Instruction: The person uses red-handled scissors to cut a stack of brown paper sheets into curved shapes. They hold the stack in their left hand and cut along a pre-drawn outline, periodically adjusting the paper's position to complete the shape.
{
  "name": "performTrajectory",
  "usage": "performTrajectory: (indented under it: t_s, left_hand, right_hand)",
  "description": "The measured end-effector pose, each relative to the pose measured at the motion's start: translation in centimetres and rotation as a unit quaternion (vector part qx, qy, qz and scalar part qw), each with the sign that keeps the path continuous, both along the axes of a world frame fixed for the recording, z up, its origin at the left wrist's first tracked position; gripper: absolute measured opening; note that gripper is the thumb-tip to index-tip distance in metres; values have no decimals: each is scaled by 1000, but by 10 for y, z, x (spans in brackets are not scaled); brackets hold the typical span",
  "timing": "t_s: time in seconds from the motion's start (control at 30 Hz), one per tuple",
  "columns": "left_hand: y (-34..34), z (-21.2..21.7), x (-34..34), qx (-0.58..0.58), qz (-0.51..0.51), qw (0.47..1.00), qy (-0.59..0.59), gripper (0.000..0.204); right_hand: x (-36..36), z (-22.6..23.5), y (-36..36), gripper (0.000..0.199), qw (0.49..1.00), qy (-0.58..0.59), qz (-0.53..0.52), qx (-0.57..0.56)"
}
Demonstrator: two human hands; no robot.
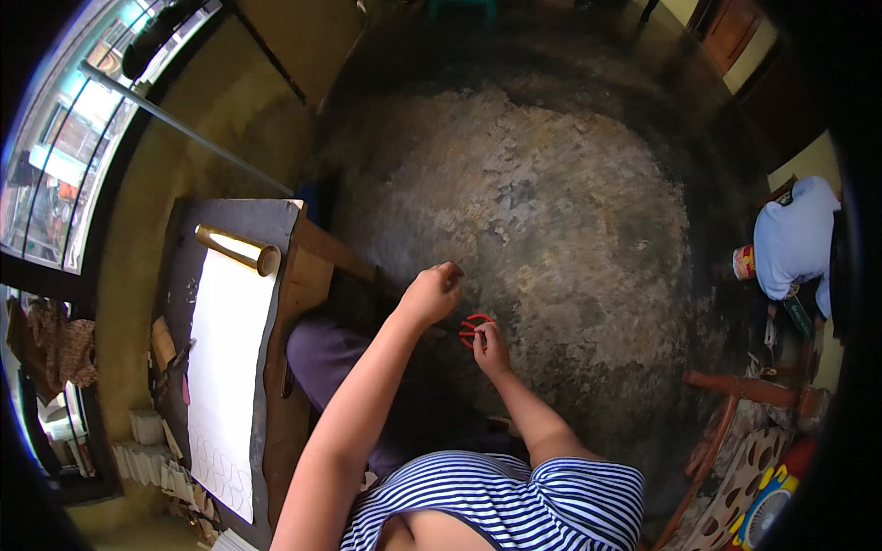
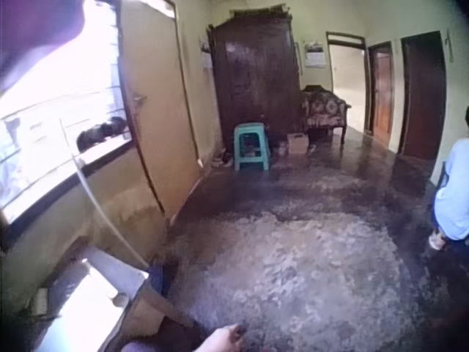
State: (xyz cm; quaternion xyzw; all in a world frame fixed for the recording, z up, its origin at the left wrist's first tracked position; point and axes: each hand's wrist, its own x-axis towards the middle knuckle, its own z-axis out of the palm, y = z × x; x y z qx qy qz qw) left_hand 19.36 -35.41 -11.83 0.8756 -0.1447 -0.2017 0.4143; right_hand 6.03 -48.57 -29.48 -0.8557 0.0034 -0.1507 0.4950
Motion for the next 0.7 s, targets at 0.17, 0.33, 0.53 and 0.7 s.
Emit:
performTrajectory:
  t_s: [0.17,0.33,0.53,0.7]
  left_hand:
    - [25,-61,4,117,0,991,57,31]
    - [42,-85,6,194,1,981,26,41]
    - [52,-95,18,137,61,983,104,36]
    - [49,-82,9,161,50,985,40,33]
  right_hand:
    - [11,-54,3,16,984,152,-9,-92]
    - [17,-111,7,34,936,331,-31,-118]
    - [21,-131,27,41,855,366,85,-358]
    - [26,-125,43,44,830,504,83,-225]
